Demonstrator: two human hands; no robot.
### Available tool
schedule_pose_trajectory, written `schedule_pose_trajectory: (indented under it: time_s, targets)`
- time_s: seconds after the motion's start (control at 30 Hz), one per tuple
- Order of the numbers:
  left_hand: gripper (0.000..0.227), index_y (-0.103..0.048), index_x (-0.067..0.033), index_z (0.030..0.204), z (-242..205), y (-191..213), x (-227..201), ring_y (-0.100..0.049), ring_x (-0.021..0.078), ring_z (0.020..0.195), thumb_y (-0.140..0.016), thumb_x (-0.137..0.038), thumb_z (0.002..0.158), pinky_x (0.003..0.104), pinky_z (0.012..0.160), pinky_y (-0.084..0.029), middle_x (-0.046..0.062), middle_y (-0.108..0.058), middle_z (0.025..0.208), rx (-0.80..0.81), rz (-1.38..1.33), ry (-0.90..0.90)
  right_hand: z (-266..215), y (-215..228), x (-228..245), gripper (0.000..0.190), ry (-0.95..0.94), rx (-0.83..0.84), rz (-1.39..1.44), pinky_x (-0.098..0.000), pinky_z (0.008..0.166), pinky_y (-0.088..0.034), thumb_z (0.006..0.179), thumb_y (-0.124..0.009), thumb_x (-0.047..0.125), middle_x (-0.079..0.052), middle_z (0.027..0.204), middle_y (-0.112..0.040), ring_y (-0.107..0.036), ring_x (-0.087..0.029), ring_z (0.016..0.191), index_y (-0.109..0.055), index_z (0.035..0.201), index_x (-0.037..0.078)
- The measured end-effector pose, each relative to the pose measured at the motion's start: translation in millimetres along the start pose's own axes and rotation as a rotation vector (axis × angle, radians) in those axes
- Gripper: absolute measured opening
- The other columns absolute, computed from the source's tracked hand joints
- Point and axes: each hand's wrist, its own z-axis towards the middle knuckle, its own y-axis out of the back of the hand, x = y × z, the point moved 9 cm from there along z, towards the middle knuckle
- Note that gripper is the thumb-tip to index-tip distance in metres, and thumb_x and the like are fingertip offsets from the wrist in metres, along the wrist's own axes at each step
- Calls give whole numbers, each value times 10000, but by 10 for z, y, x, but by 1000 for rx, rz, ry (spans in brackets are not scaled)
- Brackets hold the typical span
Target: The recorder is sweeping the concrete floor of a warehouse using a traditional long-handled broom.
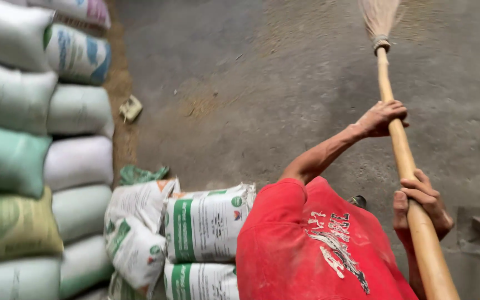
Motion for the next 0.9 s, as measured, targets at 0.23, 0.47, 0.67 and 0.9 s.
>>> schedule_pose_trajectory:
  time_s: [0.23, 0.47, 0.67, 0.9]
  targets:
    - [343, -604, -190, 950, 94, -2037, -1661, -627, 244, 1138, -750, -474, 826, 425, 850, -585, 3, -654, 1052, 442, -268, -250, -825, 1235, -114, 158, -118, -367, -148, -489, 1188, -506, 1136, -698, 79, -172, 1085, -676, -690, -275, 1140, -617, 1078, -44]
    - [425, -604, -156, 1107, -679, -3479, -3222, -563, 289, 1234, -742, -157, 705, 412, 965, -561, 14, -638, 1175, 788, -423, -552, -1719, 2114, -144, 173, -234, -601, -342, -479, 1188, -526, 1137, -660, 84, -188, 1115, -660, -665, -325, 1201, -592, 1074, -62]
    - [530, -574, -117, 1232, -1344, -3941, -3641, -542, 313, 1275, -759, -134, 736, 404, 1004, -546, 51, -607, 1278, 930, -527, -571, -2286, 2334, -335, 183, -320, -597, -382, -457, 1184, -482, 1129, -664, 79, -220, 1137, -657, -631, -335, 1195, -578, 1108, -81]
    - [500, -584, -155, 1200, -964, -3753, -3197, -536, 312, 1282, -765, -139, 734, 407, 977, -553, 39, -613, 1285, 934, -487, -481, -1668, 2242, -235, 137, -359, -598, -322, -439, 1178, -504, 1102, -642, 50, -208, 1139, -671, -646, -312, 1192, -581, 1103, -73]
